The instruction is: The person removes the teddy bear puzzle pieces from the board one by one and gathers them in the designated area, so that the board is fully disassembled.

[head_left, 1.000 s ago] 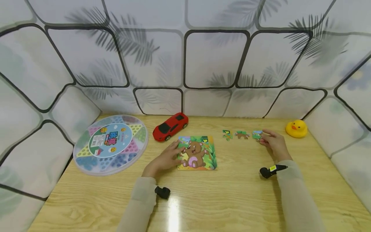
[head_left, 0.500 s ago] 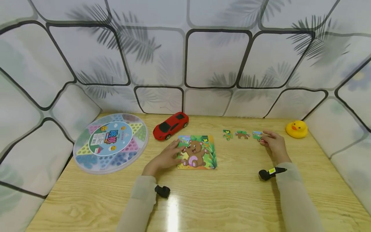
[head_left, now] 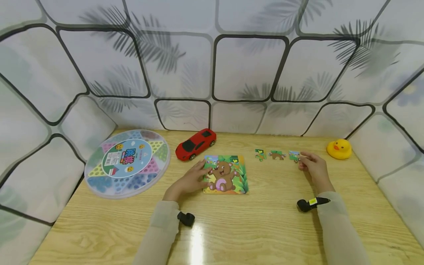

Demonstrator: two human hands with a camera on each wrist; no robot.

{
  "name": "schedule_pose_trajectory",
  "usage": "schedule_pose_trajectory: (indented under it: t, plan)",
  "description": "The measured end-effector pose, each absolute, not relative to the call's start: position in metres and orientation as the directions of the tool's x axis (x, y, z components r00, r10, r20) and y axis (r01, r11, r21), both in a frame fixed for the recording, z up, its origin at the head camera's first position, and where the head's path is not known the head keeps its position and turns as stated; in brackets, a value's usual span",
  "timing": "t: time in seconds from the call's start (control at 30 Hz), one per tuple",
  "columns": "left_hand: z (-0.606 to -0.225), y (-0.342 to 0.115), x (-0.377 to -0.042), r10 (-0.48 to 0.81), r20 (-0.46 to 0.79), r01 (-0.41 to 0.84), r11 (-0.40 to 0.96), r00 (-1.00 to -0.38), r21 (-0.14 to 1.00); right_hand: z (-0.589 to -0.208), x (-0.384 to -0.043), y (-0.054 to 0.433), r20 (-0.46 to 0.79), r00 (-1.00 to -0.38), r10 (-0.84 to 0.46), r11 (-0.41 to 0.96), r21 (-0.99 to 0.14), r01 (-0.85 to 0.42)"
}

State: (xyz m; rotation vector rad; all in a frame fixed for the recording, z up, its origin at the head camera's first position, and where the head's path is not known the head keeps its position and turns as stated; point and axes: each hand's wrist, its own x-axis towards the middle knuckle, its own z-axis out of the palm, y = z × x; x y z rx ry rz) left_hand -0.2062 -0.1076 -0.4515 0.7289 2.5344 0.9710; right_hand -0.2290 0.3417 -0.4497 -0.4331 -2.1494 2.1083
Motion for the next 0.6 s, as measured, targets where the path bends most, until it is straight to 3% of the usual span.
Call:
schedule_pose_trajectory:
  t: [0.27, 0.6]
  plan:
    - [-0.452, -0.108, -0.207, 0.566, -0.120, 0.341, 0.638, -0.816, 0.690, -0.447, -0.223, 0.334, -0.110, -0.970, 0.216, 0.024, -0.993, 0.117]
    - [-0.452, -0.108, -0.206, 0.565, -0.115, 0.339, 0.632, -0.817, 0.696, -0.440, -0.216, 0.301, -0.030, -0.999, 0.037, 0.150, -0.988, 0.035]
